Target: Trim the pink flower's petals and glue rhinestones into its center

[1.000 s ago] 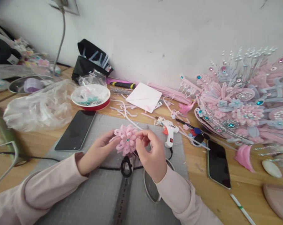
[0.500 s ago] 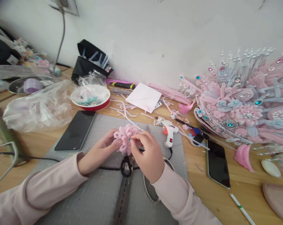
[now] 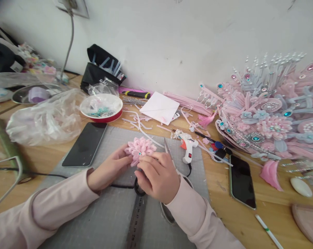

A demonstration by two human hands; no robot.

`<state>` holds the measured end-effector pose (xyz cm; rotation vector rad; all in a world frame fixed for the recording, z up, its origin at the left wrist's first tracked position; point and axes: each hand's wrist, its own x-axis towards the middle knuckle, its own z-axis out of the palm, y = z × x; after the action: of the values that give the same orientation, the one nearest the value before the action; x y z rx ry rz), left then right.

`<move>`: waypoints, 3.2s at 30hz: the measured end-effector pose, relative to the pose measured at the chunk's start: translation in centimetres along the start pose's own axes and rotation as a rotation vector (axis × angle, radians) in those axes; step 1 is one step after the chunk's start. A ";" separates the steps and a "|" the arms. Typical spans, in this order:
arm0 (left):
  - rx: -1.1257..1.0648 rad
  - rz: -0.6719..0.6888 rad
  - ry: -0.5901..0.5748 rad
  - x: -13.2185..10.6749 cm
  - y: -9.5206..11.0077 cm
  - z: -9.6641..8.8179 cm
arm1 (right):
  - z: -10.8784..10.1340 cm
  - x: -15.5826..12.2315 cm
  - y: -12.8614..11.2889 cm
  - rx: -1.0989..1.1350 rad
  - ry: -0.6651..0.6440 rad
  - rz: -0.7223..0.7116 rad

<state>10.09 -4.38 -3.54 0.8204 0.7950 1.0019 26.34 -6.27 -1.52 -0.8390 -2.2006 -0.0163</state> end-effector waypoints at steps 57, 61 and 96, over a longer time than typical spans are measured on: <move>-0.001 -0.039 0.073 -0.1 -0.1 -0.5 | 1.3 -0.7 -0.5 -0.013 -0.082 -0.072; -0.025 -0.042 0.063 -0.1 0.0 -0.5 | 1.4 -0.8 -0.6 -0.005 -0.078 -0.083; 0.542 0.210 0.008 -1.0 -0.1 -0.3 | 1.1 -0.6 -1.0 0.127 -0.045 0.304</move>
<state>9.57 -5.24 -3.54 1.3874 1.0209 0.9846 25.28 -7.12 -2.46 -1.1008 -2.0692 0.2898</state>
